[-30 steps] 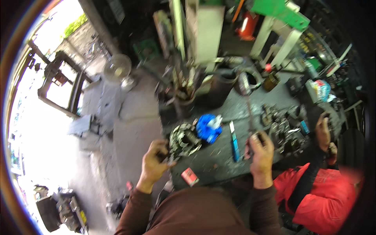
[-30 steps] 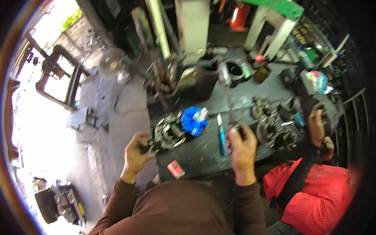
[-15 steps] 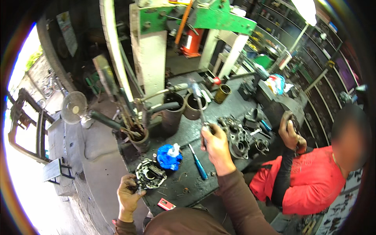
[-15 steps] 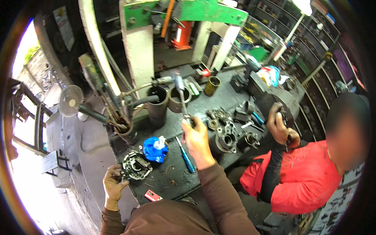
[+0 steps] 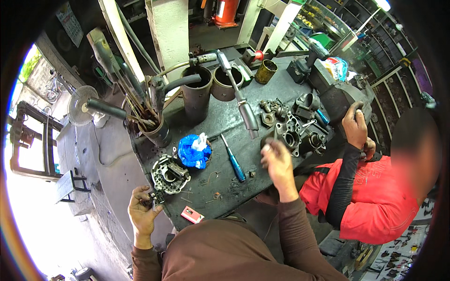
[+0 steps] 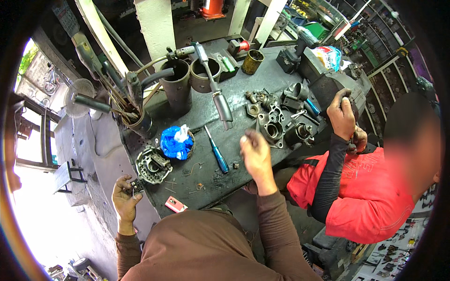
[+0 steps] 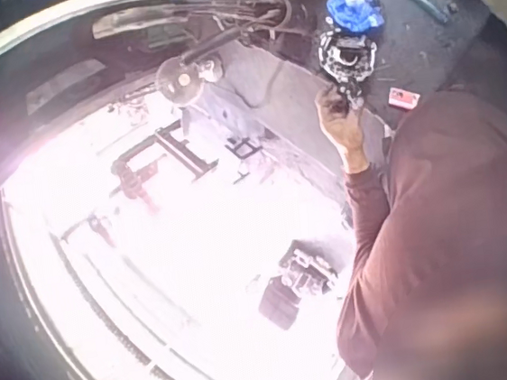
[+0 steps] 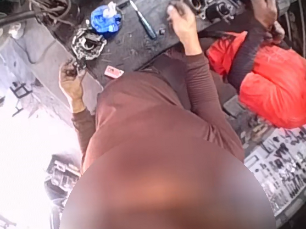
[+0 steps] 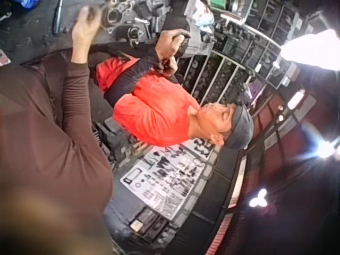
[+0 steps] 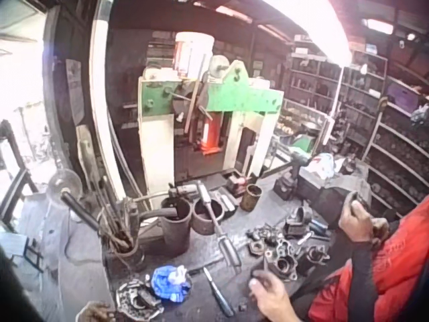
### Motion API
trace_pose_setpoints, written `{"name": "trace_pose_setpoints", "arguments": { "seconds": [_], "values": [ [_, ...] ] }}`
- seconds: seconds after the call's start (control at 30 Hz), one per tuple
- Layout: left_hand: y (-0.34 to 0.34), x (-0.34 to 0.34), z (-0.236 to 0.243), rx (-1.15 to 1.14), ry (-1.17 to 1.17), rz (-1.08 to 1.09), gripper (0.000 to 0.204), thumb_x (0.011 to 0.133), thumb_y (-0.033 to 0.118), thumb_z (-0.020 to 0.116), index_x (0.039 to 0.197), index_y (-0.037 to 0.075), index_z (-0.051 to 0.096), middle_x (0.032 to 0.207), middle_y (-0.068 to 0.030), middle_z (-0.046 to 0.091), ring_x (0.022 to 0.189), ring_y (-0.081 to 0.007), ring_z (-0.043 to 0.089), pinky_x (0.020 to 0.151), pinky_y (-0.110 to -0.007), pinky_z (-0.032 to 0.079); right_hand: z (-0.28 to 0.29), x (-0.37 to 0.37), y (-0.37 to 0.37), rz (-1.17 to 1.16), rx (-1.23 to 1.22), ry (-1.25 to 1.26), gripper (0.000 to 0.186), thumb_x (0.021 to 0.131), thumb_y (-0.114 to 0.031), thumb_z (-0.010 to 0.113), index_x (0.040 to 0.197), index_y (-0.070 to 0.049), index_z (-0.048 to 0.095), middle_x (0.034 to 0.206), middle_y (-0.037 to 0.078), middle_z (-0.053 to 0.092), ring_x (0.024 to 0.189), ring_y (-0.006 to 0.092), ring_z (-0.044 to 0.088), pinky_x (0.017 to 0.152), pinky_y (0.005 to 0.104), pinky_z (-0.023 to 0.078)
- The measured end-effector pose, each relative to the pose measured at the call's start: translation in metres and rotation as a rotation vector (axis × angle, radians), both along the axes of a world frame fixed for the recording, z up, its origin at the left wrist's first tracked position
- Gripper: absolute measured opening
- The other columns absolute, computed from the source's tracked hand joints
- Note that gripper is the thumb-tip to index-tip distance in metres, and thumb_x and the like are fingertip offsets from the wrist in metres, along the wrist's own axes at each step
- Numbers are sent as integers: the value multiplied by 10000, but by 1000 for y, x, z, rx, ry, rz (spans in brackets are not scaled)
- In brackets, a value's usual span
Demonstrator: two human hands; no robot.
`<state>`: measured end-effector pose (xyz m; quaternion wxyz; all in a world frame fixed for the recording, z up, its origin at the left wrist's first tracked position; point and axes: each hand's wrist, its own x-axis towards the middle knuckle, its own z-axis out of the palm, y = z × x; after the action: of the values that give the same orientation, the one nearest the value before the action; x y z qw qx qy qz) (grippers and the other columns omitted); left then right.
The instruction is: The person manipulates small mechanical components on a workbench, using a screwdriver and a blowtorch to adjust and heat parts. They repeatedly handle the components, turning them over and applying heat while another person works nearby.
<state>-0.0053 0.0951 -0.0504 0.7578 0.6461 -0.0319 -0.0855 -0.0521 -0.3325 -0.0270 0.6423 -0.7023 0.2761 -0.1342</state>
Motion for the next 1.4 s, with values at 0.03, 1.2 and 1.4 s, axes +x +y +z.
{"name": "trace_pose_setpoints", "arguments": {
  "seconds": [0.03,1.2,1.4],
  "values": [
    [-1,-1,-1,8,-2,-1,512,732,52,963,1066,51,575,1335,-68,558,1084,-130,567,976,-298,500,-11,-17,7,65,-100,43,403,1040,-255,682,1331,18,625,1016,67,697,815,161,674,718,297,561],
    [-276,-246,18,20,-45,-1393,466,654,34,979,923,59,599,1244,-132,630,1175,-233,605,1017,-379,499,-143,-495,64,172,-222,865,521,981,-460,668,1309,-55,691,1303,232,690,1198,448,653,997,548,519],
    [-394,-360,9,24,101,-1627,410,705,39,968,963,41,650,1313,-136,627,1222,-252,611,1028,-392,511,-252,-611,14,-28,26,820,786,997,-694,545,1430,-45,648,1437,290,615,1328,494,574,1121,524,457]
  ]
}}
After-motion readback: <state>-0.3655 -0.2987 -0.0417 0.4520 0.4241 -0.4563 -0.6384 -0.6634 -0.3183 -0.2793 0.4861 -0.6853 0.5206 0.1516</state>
